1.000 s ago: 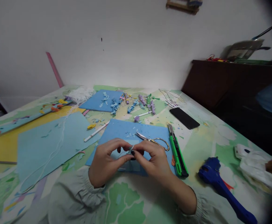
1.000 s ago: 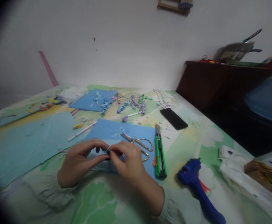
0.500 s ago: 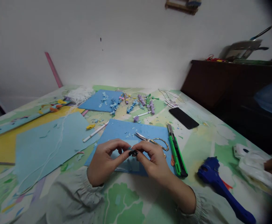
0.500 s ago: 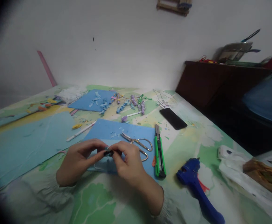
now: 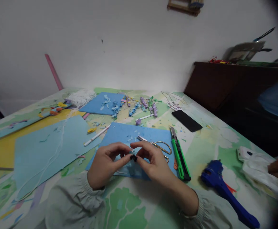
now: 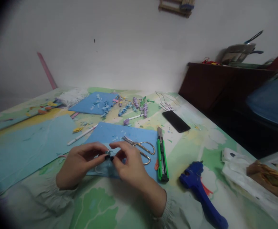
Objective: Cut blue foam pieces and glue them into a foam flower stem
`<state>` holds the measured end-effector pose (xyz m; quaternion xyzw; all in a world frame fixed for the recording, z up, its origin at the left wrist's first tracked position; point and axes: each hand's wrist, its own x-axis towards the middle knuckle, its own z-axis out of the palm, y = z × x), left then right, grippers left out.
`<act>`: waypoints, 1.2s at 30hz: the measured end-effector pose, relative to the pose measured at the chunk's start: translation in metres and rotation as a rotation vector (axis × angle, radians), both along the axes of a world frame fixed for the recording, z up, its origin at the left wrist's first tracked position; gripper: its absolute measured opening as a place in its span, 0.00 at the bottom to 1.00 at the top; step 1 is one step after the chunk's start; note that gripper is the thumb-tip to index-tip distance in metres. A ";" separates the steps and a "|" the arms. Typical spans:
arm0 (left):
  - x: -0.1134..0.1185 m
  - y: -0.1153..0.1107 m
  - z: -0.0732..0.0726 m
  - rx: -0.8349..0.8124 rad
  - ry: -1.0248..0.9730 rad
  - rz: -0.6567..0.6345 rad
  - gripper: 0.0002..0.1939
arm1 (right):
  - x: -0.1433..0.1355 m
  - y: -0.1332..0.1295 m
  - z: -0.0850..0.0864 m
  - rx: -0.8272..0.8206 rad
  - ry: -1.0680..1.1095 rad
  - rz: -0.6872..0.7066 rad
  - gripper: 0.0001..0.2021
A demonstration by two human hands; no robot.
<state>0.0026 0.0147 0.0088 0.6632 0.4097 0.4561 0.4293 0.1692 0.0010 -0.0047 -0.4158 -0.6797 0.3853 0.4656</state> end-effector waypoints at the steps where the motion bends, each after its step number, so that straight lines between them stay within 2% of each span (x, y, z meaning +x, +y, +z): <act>1: 0.000 0.000 0.000 -0.008 -0.006 -0.001 0.04 | 0.000 0.000 0.000 -0.008 -0.012 0.002 0.14; 6: 0.000 0.001 0.000 -0.085 -0.028 -0.049 0.03 | -0.002 -0.001 -0.003 -0.107 0.023 0.060 0.15; 9: -0.002 0.003 0.000 -0.188 -0.090 -0.113 0.05 | -0.001 0.002 -0.002 -0.108 0.053 0.086 0.09; 11: -0.003 0.005 0.000 -0.260 -0.133 -0.170 0.07 | 0.001 0.004 0.001 -0.095 0.024 0.068 0.05; 15: -0.004 0.008 0.001 -0.348 -0.200 -0.261 0.10 | 0.006 0.006 0.009 -0.062 0.019 -0.019 0.04; 19: -0.002 0.007 0.003 -0.447 -0.283 -0.304 0.15 | 0.007 0.007 0.014 -0.089 0.138 -0.046 0.02; 26: 0.000 0.004 0.004 -0.549 -0.344 -0.349 0.14 | 0.002 0.005 0.017 -0.264 0.498 0.109 0.02; 29: 0.000 0.003 0.003 -0.546 -0.359 -0.366 0.12 | 0.002 0.004 0.016 -0.324 0.555 0.163 0.05; 36: -0.001 0.004 0.003 -0.565 -0.374 -0.391 0.11 | 0.008 0.000 0.028 -0.345 0.630 0.171 0.08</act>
